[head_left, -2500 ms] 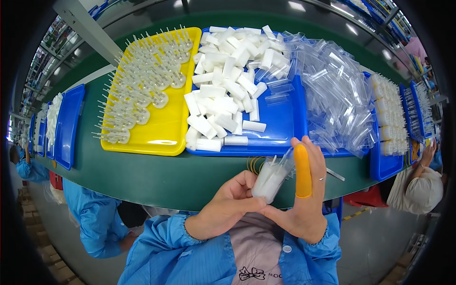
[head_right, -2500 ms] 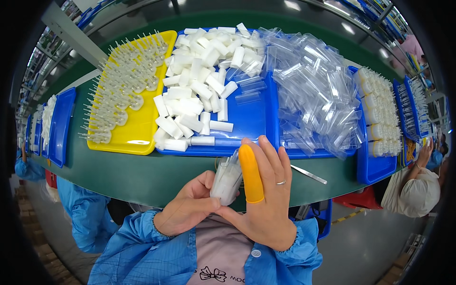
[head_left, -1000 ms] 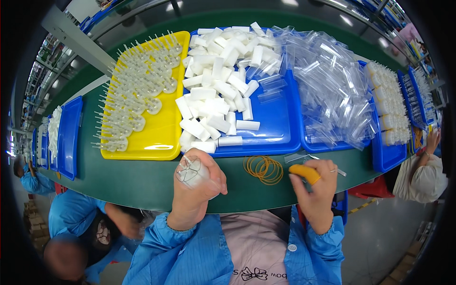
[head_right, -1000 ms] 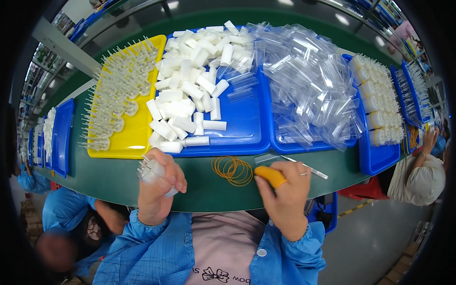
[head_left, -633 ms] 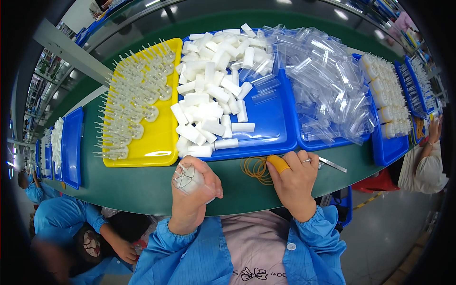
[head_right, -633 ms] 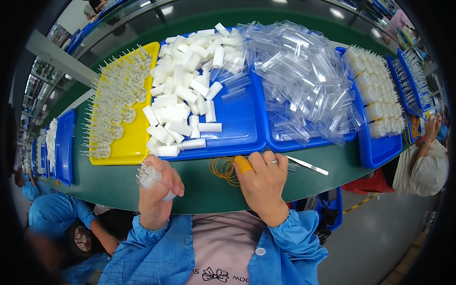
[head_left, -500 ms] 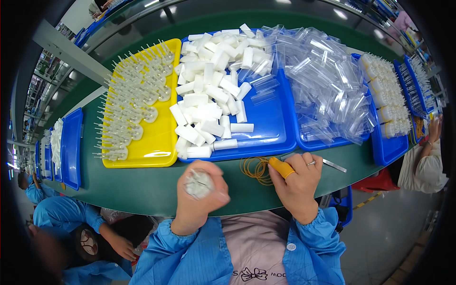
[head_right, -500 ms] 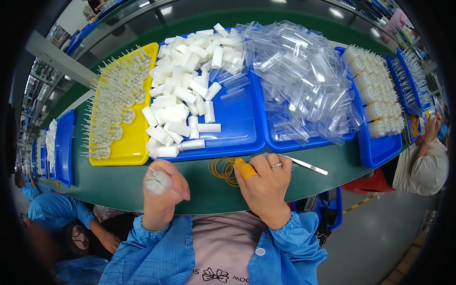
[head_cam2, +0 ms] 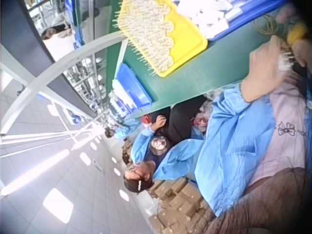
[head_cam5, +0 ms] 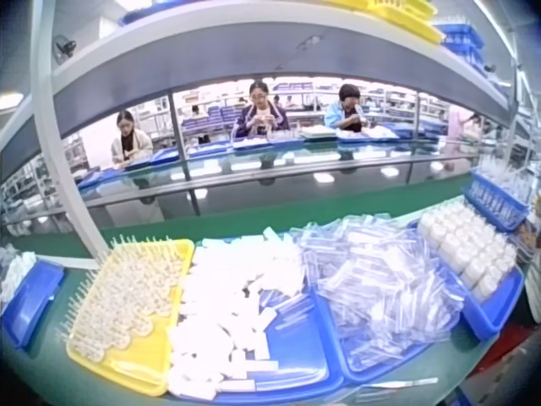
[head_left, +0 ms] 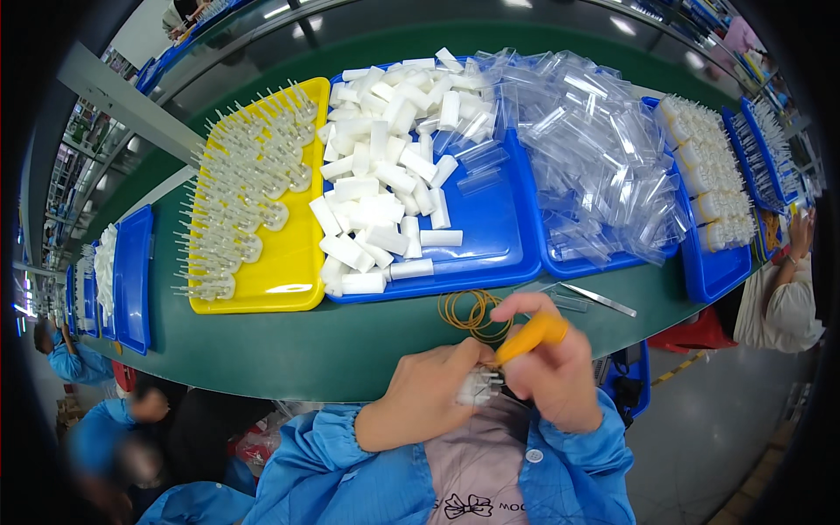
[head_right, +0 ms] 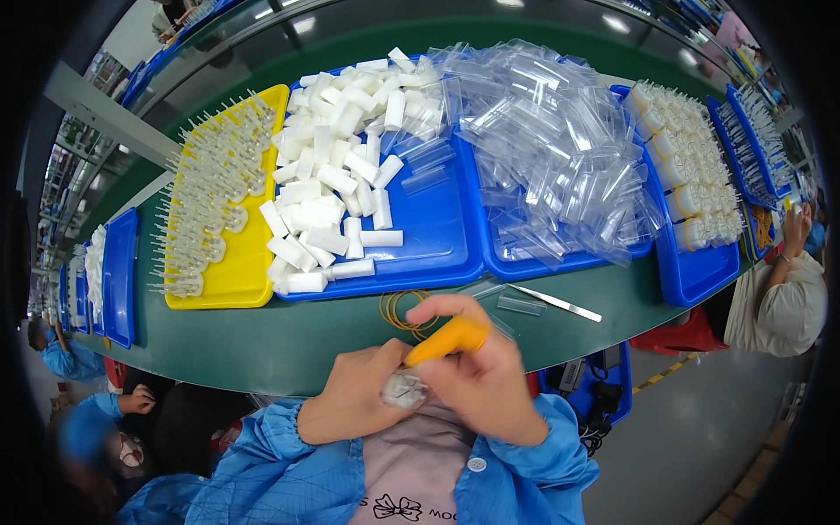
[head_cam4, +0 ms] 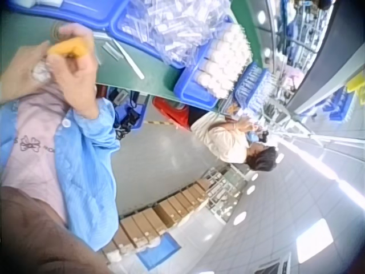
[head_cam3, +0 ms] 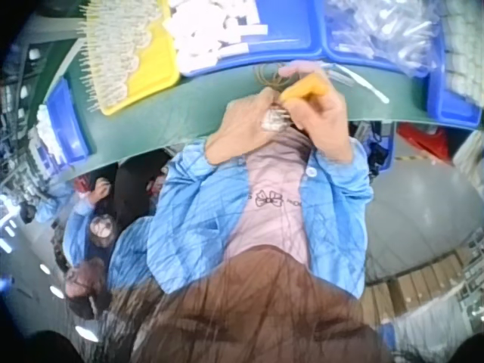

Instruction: The person assembles small white cylindrical components by inserting clear plastic tubes into them using a yellow-handled tool. They then secure the tubes with rubber bands and place the finished units into a yellow tray. The process is repeated for multiple units in a factory setting.

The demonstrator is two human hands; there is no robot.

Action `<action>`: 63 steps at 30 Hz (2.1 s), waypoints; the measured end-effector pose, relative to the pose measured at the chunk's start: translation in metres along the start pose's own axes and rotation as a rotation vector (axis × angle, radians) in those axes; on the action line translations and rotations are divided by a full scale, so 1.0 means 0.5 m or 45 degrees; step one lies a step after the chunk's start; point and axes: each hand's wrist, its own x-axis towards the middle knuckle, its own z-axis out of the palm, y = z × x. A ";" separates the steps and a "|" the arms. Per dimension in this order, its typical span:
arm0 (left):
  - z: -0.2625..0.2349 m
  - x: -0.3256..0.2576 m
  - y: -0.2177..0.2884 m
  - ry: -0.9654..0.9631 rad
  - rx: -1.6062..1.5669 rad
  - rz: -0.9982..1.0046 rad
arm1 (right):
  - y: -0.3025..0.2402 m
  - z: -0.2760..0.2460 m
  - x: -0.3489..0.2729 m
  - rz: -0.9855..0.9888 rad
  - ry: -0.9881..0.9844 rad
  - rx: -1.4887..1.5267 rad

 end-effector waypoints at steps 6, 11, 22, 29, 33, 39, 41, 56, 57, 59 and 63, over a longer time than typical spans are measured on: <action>-0.018 0.005 -0.012 0.011 -0.089 -0.065 | 0.005 0.059 -0.039 -0.956 -0.258 -1.267; -0.020 -0.015 -0.027 0.114 -0.717 -0.047 | 0.026 0.021 -0.042 -1.058 -0.085 -1.309; -0.004 -0.002 -0.024 0.170 -0.543 0.041 | -0.012 0.030 -0.041 -1.143 -0.220 -1.510; -0.030 0.000 -0.031 0.102 -1.573 -0.150 | 0.013 -0.003 -0.026 -0.445 -0.211 -1.488; -0.014 0.006 -0.060 0.114 -2.077 -0.256 | -0.007 -0.010 -0.041 -0.484 -0.615 -0.741; -0.010 -0.005 -0.034 0.132 -1.589 0.152 | 0.027 -0.039 -0.047 0.191 -0.271 1.189; -0.036 -0.009 -0.029 0.165 -0.687 0.323 | 0.028 -0.037 -0.037 0.368 -0.263 1.187; -0.008 0.007 -0.019 0.059 -0.412 0.054 | -0.024 -0.001 -0.014 -0.250 -0.041 -1.030; -0.018 0.004 -0.027 0.017 -0.595 0.053 | -0.030 -0.019 -0.018 -0.218 0.058 -0.922; -0.032 -0.003 -0.031 -0.042 -0.944 -0.003 | -0.037 -0.078 -0.020 -0.404 0.228 -1.275; -0.042 -0.009 -0.026 -0.084 -1.394 -0.211 | -0.018 -0.175 -0.030 -0.289 0.601 -1.764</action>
